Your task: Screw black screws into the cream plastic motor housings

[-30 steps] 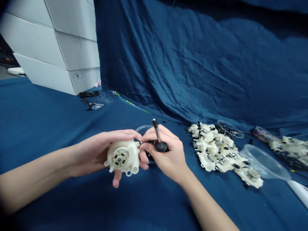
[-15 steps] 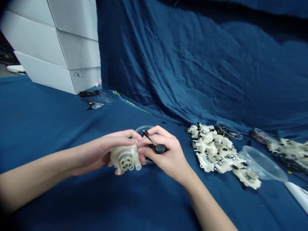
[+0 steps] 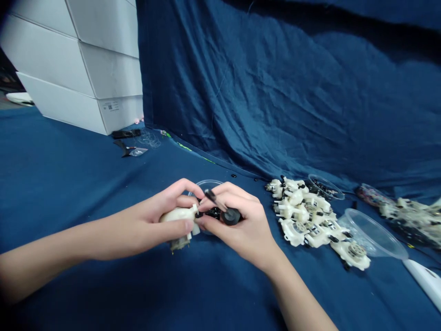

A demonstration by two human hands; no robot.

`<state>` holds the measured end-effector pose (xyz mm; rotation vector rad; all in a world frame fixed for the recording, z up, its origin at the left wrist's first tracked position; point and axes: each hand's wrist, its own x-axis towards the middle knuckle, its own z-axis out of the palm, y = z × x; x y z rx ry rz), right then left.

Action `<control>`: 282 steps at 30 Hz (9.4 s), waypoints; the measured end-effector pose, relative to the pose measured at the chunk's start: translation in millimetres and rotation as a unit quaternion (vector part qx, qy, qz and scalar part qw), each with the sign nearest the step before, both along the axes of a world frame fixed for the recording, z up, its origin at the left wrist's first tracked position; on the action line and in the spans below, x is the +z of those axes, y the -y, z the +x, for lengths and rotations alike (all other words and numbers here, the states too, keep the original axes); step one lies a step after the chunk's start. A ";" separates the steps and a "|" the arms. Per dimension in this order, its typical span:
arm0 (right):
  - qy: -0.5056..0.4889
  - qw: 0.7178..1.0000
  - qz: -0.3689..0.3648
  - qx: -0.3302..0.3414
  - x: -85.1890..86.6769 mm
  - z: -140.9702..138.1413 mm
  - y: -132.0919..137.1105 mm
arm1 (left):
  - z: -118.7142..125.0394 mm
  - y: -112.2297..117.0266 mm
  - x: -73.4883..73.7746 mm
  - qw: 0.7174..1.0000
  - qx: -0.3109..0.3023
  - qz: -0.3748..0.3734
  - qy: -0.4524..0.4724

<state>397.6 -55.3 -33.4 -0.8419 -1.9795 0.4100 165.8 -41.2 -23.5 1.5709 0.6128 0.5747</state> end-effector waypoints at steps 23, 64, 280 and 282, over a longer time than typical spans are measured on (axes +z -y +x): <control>0.026 0.996 0.083 -0.007 1.0 -4.1 6.5 | -5.4 -1.1 3.0 0.990 -0.005 0.091 -0.109; 0.308 0.938 0.131 -0.092 -18.2 39.3 2.5 | 1.7 -30.8 -15.1 0.935 0.309 -0.051 0.168; 0.279 0.923 0.199 -0.176 -16.2 44.4 25.2 | -9.6 -24.6 -14.9 0.943 0.177 0.281 -0.027; 0.248 0.943 0.163 -0.147 -13.6 42.7 24.5 | -10.5 -26.0 -16.9 0.934 0.171 0.311 -0.043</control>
